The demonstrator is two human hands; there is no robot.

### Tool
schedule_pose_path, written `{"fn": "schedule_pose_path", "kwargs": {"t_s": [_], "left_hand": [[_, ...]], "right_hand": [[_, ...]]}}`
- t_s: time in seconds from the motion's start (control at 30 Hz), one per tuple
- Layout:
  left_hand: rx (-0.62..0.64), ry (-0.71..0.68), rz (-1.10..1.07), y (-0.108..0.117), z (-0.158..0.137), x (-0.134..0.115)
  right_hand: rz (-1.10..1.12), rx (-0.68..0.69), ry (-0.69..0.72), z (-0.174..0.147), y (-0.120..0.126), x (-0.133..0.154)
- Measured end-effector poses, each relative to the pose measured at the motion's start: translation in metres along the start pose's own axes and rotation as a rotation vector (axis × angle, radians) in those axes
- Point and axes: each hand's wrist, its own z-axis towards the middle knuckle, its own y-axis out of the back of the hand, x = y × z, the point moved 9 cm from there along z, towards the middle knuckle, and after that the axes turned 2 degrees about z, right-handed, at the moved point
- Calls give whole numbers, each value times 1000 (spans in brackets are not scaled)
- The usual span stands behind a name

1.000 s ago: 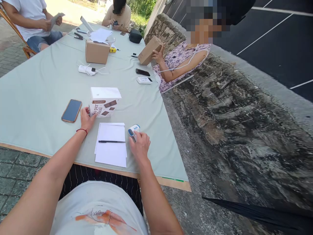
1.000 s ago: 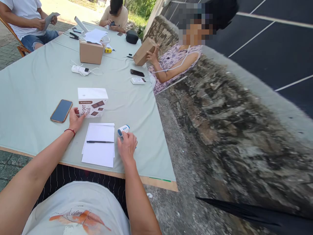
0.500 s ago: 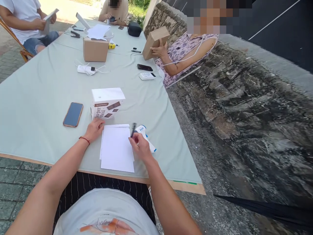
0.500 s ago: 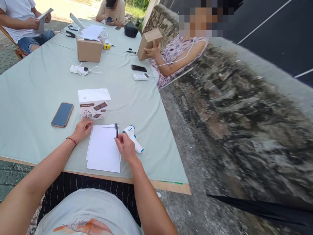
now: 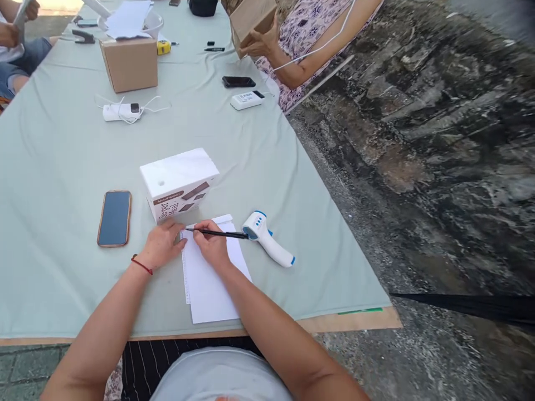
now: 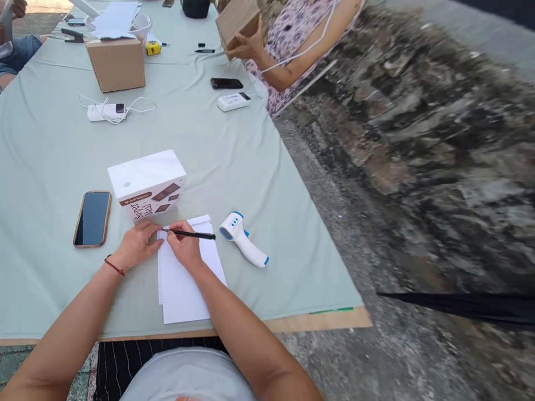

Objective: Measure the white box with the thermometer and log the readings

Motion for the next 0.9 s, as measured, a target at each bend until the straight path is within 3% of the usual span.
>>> {"fn": "schedule_pose_path", "kwargs": {"t_s": [0.27, 0.9], "left_hand": [[35, -87, 64, 2, -3, -11], [-46, -99, 79, 1, -5, -16]], "right_hand": [[-150, -78, 136, -15, 10, 6], [-229, 21, 172, -20, 4, 10]]}}
